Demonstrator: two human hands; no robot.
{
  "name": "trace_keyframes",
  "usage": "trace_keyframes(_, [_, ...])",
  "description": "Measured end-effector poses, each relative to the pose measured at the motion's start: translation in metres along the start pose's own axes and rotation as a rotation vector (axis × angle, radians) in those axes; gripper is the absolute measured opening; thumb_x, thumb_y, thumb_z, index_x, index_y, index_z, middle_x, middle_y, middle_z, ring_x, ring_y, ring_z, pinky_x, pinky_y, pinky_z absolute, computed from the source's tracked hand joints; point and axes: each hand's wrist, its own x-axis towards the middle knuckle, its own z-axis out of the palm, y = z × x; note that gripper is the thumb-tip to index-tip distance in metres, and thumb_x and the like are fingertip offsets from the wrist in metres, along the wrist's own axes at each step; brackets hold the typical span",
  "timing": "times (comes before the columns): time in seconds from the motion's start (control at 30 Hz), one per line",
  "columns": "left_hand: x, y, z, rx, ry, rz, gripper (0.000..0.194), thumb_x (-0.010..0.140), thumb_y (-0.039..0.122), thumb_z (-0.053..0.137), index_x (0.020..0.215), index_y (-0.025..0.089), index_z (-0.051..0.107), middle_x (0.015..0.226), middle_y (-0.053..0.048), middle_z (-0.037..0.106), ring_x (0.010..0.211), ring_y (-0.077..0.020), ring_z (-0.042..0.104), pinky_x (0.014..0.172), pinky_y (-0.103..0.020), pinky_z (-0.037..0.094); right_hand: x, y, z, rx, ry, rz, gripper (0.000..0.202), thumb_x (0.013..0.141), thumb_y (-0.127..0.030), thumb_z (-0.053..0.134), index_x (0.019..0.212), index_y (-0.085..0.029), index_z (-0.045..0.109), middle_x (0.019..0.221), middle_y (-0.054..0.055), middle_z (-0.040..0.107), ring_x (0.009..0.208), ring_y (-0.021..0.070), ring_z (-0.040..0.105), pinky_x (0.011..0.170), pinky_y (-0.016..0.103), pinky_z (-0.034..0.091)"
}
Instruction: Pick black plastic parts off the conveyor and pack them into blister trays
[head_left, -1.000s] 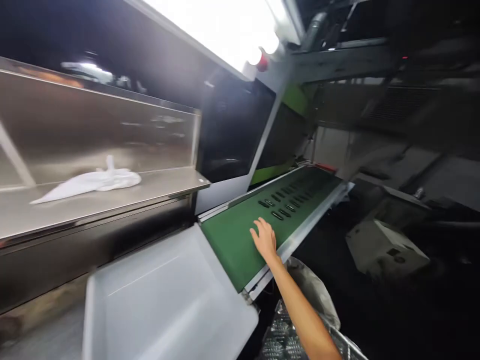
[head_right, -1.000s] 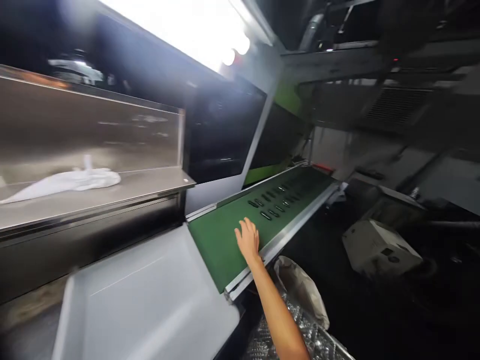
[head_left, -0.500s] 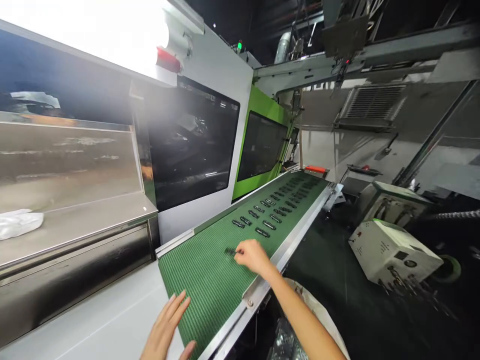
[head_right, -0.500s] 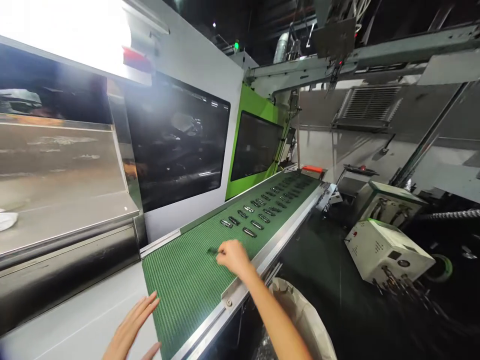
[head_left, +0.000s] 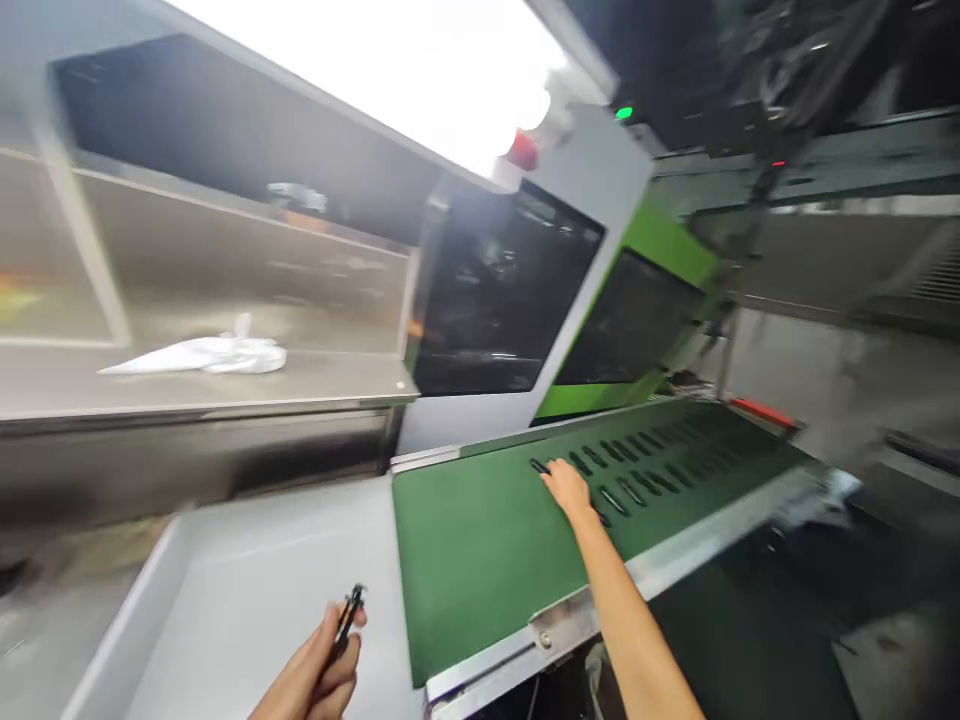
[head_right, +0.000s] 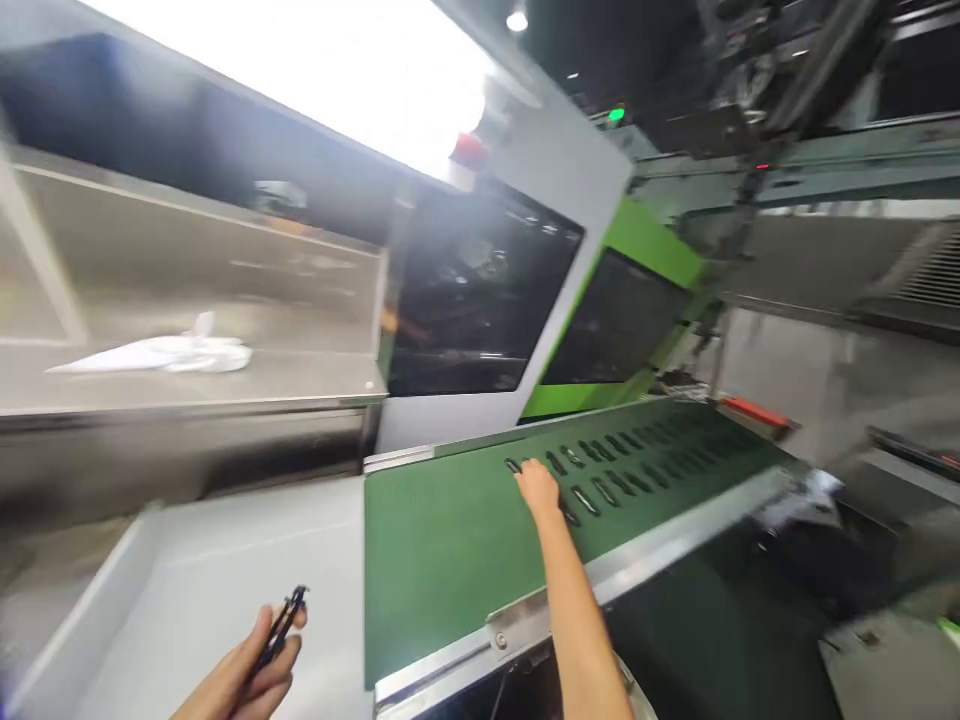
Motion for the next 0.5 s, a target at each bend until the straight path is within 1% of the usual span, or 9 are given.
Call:
trace_keyframes(0.03, [-0.014,0.005,-0.001,-0.132,0.025,0.024,0.045,0.077,0.064,0.065,0.09,0.022,0.06,0.059,0.011,0.029,0.043,-0.0054,0.02,0.036,-0.013,0.021,-0.003,0.001,0.004,-0.031,-0.001,0.006,0.021,0.094,-0.027,0.06,0.111,-0.015,0.062,0.117,0.008,0.063,0.105,0.021,0.062,0.091,0.043,0.052])
trace_keyframes(0.1, [-0.038,0.016,-0.006,-0.311,0.006,0.098,0.039,0.08,0.056,0.068,0.09,0.019,0.064,0.062,0.009,0.038,0.044,-0.0049,0.03,0.039,-0.015,0.033,-0.01,0.001,0.01,-0.077,0.011,0.018,0.018,0.093,-0.025,0.061,0.107,-0.013,0.063,0.113,0.007,0.064,0.103,0.0209,0.063,0.091,0.043,0.052])
trace_keyframes(0.13, [-0.047,0.02,-0.01,-0.368,0.015,0.153,0.035,0.084,0.05,0.067,0.091,0.016,0.065,0.065,0.006,0.045,0.049,-0.0057,0.04,0.046,-0.016,0.043,-0.012,0.0,0.012,-0.086,0.021,0.026,0.015,0.092,-0.022,0.061,0.104,-0.012,0.064,0.112,0.008,0.065,0.102,0.0213,0.063,0.09,0.043,0.052])
trace_keyframes(0.17, [-0.055,0.024,-0.016,-0.422,0.048,0.179,0.028,0.087,0.043,0.066,0.092,0.015,0.066,0.072,0.003,0.053,0.06,-0.0079,0.051,0.06,-0.02,0.052,-0.013,-0.003,0.013,-0.083,0.036,0.034,0.012,0.091,-0.02,0.06,0.099,-0.011,0.065,0.11,0.01,0.065,0.101,0.023,0.064,0.087,0.043,0.052])
trace_keyframes(0.23, [-0.069,0.027,-0.031,-0.51,0.107,0.236,0.022,0.092,0.033,0.062,0.093,0.012,0.068,0.085,-0.004,0.062,0.078,-0.0129,0.062,0.082,-0.03,0.056,-0.017,-0.015,0.014,-0.041,0.077,0.067,0.013,0.09,-0.018,0.056,0.086,-0.011,0.066,0.104,0.018,0.067,0.094,0.0299,0.066,0.077,0.046,0.053])
trace_keyframes(0.3, [-0.081,0.026,-0.047,-0.561,0.147,0.269,0.021,0.091,0.031,0.063,0.094,0.012,0.068,0.089,-0.007,0.067,0.085,-0.0162,0.066,0.093,-0.035,0.053,-0.031,-0.036,0.015,0.045,0.132,0.084,0.019,0.088,-0.021,0.052,0.079,-0.013,0.066,0.093,0.023,0.068,0.084,0.0349,0.068,0.068,0.047,0.052])
trace_keyframes(0.37, [-0.092,0.023,-0.061,-0.562,0.178,0.288,0.023,0.085,0.034,0.071,0.096,0.014,0.067,0.089,-0.007,0.071,0.085,-0.0177,0.069,0.095,-0.036,0.052,-0.064,-0.071,0.02,0.171,0.179,0.028,0.02,0.087,-0.026,0.05,0.081,-0.015,0.065,0.084,0.021,0.069,0.078,0.0331,0.068,0.066,0.044,0.052])
trace_keyframes(0.4, [-0.097,0.022,-0.067,-0.541,0.195,0.294,0.026,0.082,0.036,0.074,0.096,0.016,0.067,0.091,-0.007,0.073,0.085,-0.0183,0.07,0.094,-0.035,0.052,-0.089,-0.093,0.024,0.24,0.19,-0.03,0.02,0.087,-0.029,0.051,0.084,-0.015,0.065,0.081,0.018,0.07,0.077,0.03,0.069,0.067,0.041,0.053])
trace_keyframes(0.5, [-0.109,0.021,-0.084,-0.389,0.241,0.314,0.037,0.073,0.045,0.079,0.095,0.018,0.065,0.092,-0.005,0.074,0.082,-0.0189,0.071,0.088,-0.034,0.055,-0.19,-0.17,0.042,0.442,0.116,-0.299,0.022,0.088,-0.038,0.055,0.087,-0.018,0.064,0.08,0.005,0.071,0.072,0.0182,0.069,0.07,0.027,0.055])
